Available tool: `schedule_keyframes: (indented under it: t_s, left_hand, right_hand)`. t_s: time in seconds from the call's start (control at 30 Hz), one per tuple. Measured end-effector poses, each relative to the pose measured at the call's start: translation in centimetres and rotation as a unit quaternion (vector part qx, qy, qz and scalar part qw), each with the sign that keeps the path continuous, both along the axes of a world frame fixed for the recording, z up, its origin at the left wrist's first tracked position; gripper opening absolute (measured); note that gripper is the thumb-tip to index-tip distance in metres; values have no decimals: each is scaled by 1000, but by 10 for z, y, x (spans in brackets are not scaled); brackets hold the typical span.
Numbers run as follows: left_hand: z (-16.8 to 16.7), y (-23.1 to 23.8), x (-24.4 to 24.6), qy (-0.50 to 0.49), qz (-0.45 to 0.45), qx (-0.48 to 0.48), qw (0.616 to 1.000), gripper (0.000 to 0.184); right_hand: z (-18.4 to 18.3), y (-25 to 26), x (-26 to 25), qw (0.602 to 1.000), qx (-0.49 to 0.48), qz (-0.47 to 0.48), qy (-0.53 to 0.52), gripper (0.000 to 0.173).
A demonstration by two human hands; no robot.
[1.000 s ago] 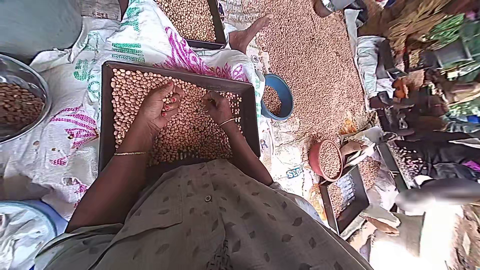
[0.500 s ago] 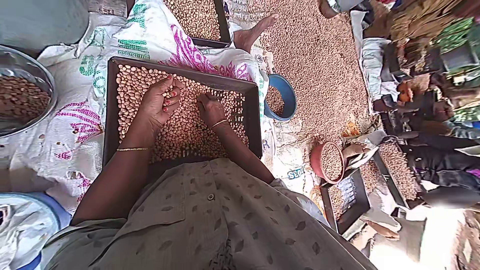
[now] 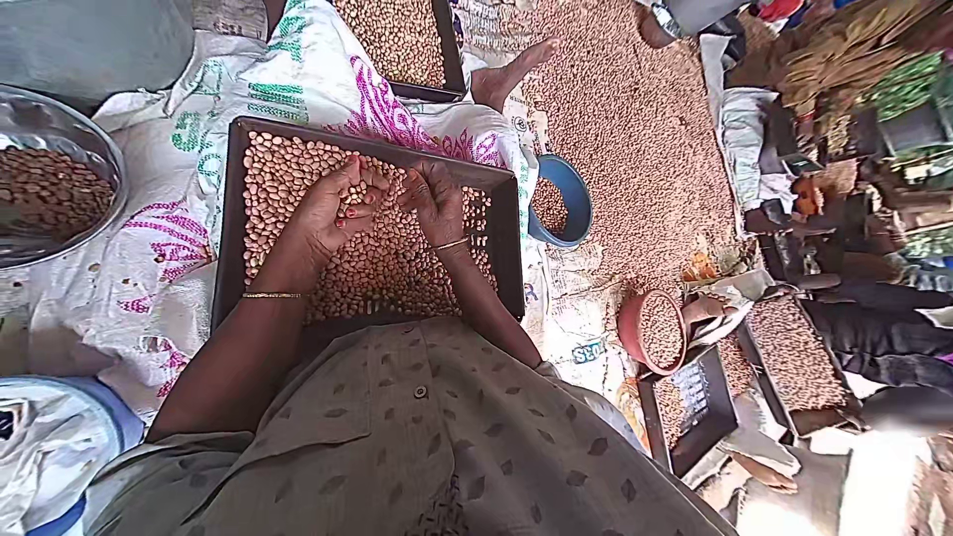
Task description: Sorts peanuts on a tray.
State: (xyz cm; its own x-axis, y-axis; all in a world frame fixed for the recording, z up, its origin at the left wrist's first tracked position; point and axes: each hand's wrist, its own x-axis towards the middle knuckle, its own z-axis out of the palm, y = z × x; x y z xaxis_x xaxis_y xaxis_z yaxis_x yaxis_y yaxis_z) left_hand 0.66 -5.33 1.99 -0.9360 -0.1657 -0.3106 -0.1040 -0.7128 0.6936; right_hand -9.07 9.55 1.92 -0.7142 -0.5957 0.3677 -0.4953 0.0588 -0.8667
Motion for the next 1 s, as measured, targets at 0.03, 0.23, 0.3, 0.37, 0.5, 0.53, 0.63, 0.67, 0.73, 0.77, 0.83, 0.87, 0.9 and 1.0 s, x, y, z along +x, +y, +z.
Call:
schedule_keyframes:
  t_s: [0.03, 0.23, 0.3, 0.37, 0.5, 0.53, 0.63, 0.67, 0.73, 0.77, 0.83, 0.87, 0.9, 1.0]
  left_hand:
    - [0, -3, 0, 8, 33, 28, 999, 49]
    - [5, -8, 1, 2, 130, 46, 990, 39]
    - [3, -7, 1, 6, 120, 32, 992, 41]
    - [2, -6, 0, 7, 103, 16, 995, 45]
    - [1, -4, 1, -28, 35, -67, 997, 56]
    - [2, -1, 0, -43, 14, -90, 995, 58]
    - [4, 8, 0, -51, -60, -88, 993, 61]
    - [2, 8, 0, -27, -86, -74, 993, 63]
    - [0, 9, 0, -3, -88, -39, 995, 55]
    - [0, 8, 1, -4, -66, -21, 998, 47]
    - [-2, 3, 0, 1, -21, 1, 1000, 37]
    - [-3, -1, 0, 2, 1, 5, 1000, 36]
    - [-2, -3, 0, 0, 20, 9, 1000, 35]
    - [0, -5, 1, -4, 49, 13, 999, 35]
  right_hand:
    - [-5, 0, 0, 999, 43, 12, 23, 19]
    - [-15, -4, 31, 894, 385, 142, 178, 26]
    - [-14, -4, 33, 895, 381, 139, 185, 25]
    - [-12, 0, 29, 909, 362, 129, 162, 23]
    - [-6, 13, 10, 970, 188, 88, 130, 15]
    - [6, 14, 9, 983, 130, 98, 86, 17]
    - [34, 18, 0, 993, 42, 110, -7, 28]
    - [33, 19, -10, 994, 57, 87, 13, 25]
    - [21, 23, -36, 981, 173, 16, 91, 17]
    - [16, 24, -45, 957, 267, -4, 115, 18]
    - [4, 24, -50, 890, 438, -19, 128, 24]
    - [-1, 23, -49, 868, 480, -25, 127, 26]
    - [-6, 22, -47, 860, 492, -32, 128, 25]
    - [-5, 19, -42, 856, 502, -37, 119, 26]
